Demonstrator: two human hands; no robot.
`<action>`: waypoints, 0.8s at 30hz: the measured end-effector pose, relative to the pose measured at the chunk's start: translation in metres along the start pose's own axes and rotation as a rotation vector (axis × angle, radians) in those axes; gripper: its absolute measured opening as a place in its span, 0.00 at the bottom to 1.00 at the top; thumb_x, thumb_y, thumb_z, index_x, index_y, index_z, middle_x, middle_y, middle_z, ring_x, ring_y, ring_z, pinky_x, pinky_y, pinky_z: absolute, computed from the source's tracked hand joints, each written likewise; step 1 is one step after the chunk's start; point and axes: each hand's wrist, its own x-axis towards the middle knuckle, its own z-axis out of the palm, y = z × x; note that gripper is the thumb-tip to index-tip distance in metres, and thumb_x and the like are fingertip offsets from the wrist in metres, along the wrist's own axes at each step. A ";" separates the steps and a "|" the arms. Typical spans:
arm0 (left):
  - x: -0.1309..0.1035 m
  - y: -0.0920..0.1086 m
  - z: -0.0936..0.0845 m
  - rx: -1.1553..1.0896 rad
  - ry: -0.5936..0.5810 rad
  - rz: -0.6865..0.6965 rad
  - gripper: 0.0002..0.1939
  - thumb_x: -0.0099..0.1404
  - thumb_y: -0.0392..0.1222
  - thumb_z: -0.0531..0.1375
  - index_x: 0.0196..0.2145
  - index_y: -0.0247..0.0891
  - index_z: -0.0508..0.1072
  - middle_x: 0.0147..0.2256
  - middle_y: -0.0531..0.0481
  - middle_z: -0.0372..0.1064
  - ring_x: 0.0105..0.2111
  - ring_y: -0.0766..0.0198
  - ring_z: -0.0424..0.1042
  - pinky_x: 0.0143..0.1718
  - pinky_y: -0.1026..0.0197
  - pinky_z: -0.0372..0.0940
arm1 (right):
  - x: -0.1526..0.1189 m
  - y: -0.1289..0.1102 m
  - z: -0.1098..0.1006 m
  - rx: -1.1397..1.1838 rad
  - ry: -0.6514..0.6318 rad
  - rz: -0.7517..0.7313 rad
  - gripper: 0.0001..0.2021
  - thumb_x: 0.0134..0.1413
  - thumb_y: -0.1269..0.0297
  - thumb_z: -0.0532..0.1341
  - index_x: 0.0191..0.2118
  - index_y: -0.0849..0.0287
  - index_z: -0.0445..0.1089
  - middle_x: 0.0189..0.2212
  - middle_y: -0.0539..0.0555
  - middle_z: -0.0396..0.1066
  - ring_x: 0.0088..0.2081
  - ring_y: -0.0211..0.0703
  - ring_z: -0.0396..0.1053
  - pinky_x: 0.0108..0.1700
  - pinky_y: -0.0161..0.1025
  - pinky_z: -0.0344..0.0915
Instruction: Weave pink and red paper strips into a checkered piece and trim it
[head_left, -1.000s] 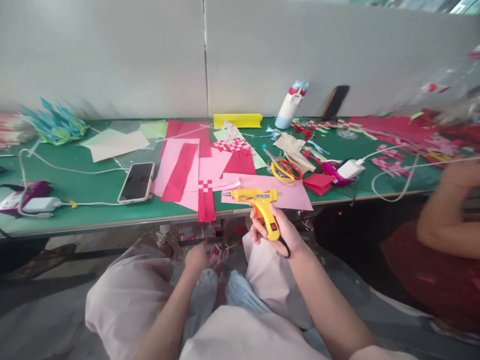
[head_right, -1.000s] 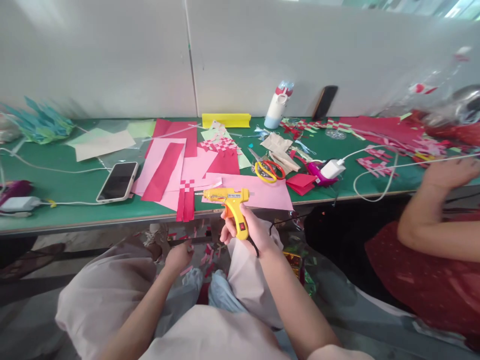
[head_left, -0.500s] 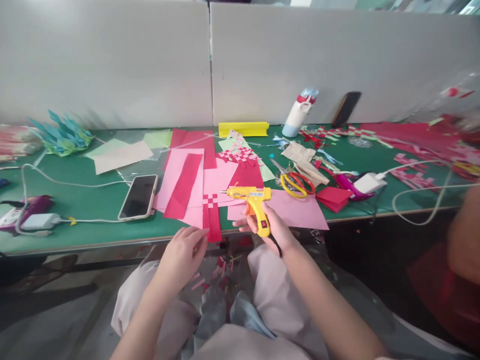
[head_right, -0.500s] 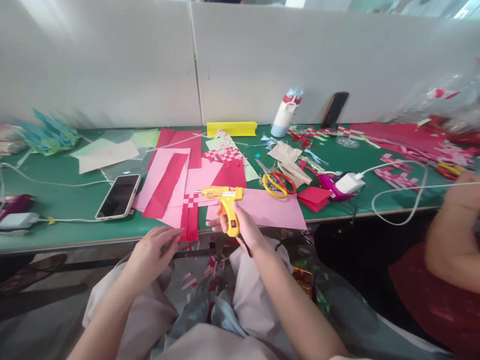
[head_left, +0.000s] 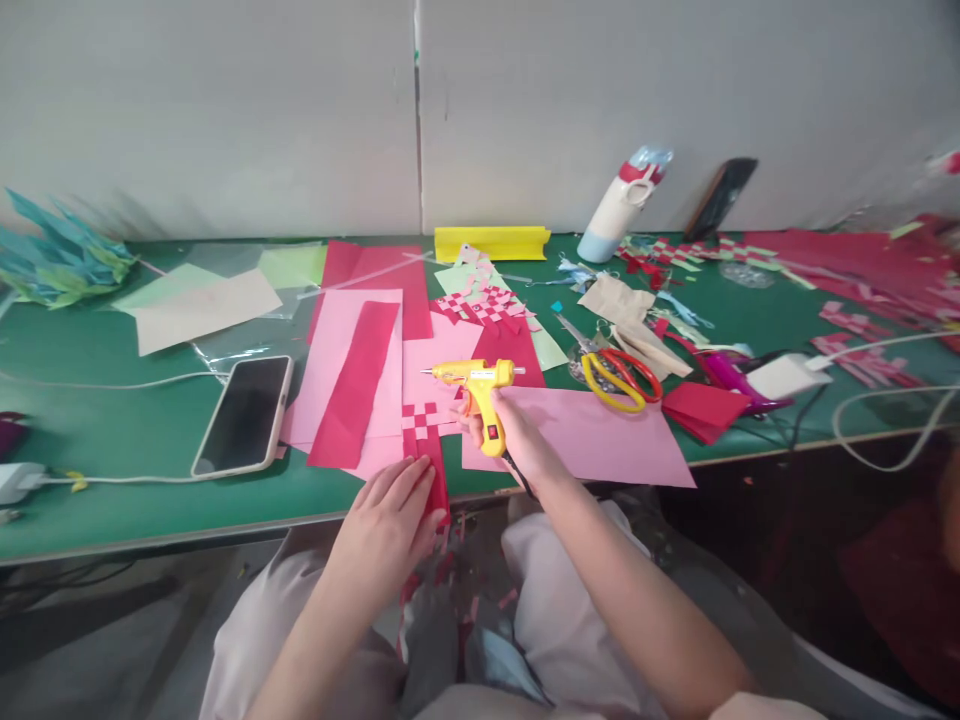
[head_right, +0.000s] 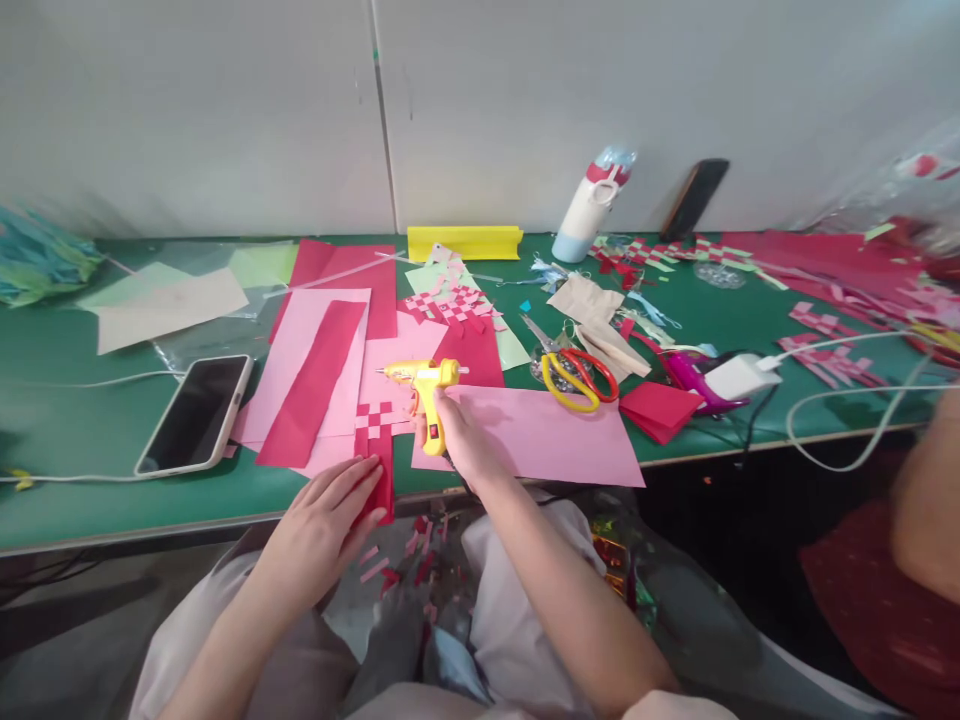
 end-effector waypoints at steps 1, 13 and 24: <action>0.000 0.000 0.000 0.008 0.004 0.016 0.20 0.69 0.45 0.52 0.54 0.33 0.69 0.53 0.41 0.70 0.51 0.53 0.69 0.52 0.49 0.67 | 0.000 -0.001 0.000 0.006 -0.004 0.004 0.23 0.56 0.40 0.54 0.35 0.59 0.68 0.18 0.47 0.64 0.26 0.40 0.68 0.32 0.35 0.61; 0.003 -0.003 0.004 0.095 -0.043 0.059 0.26 0.68 0.49 0.53 0.60 0.35 0.62 0.58 0.43 0.65 0.52 0.50 0.67 0.50 0.48 0.64 | 0.001 -0.003 -0.002 0.013 0.009 0.062 0.22 0.57 0.42 0.54 0.38 0.58 0.69 0.19 0.48 0.65 0.28 0.40 0.69 0.32 0.35 0.63; 0.003 -0.002 0.005 0.107 -0.044 0.060 0.28 0.67 0.51 0.53 0.61 0.37 0.61 0.58 0.45 0.65 0.51 0.49 0.66 0.50 0.49 0.62 | -0.005 -0.006 0.001 -0.117 -0.053 0.106 0.25 0.57 0.39 0.52 0.27 0.57 0.67 0.20 0.51 0.67 0.39 0.47 0.73 0.48 0.43 0.65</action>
